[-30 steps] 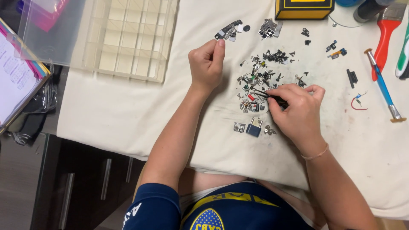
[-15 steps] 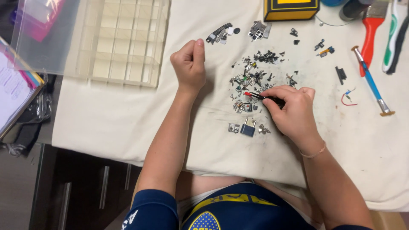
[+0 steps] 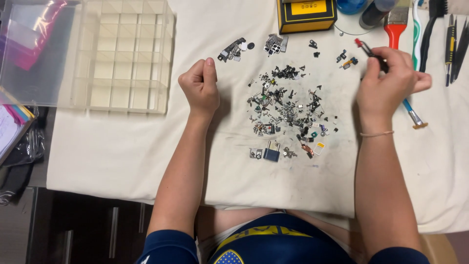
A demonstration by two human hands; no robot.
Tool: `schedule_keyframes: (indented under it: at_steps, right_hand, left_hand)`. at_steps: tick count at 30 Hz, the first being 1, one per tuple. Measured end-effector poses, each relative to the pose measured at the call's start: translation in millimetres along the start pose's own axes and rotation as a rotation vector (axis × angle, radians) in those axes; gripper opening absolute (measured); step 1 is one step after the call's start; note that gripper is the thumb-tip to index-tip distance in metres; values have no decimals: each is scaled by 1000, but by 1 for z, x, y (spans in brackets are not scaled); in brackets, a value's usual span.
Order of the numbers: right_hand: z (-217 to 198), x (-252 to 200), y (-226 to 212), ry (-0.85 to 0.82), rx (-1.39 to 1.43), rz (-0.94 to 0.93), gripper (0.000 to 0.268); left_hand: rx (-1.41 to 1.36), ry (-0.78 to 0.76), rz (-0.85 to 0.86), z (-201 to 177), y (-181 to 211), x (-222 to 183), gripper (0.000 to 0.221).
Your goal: Sorting and inspecting various small electronic components like screws, connectors, and circuit boards on a repair bench.
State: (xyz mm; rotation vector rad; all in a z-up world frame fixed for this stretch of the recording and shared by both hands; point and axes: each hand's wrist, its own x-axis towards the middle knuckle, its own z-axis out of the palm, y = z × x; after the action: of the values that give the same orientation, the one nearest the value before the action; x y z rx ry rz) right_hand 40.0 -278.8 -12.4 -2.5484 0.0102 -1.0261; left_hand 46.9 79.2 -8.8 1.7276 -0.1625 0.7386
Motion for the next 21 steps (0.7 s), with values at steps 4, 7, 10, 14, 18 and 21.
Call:
schedule_keyframes:
  at_steps: [4,7,10,14,18,21]
  right_hand:
    - [-10,-5,35,39,-76,69,24]
    - [-15,-11,52,-3,-76,160,21]
    - [-22,-10,59,-59,-76,237,20]
    - [-29,-8,56,-133,68,370,19]
    - [-31,-10,61,-119,18,229,20]
    - [-53,-4,43,-338,16,382,17]
  left_hand:
    - [0,2,-9,0,-1,1,47]
    - [-2,10,-34,-1,-2,0,48]
    - [-11,19,-52,-2,-2,1,49]
    - [0,36,-64,-3,-6,0,50]
    - [-2,61,-51,-4,-6,3,49]
    - [21,68,-59,-5,-6,2,50]
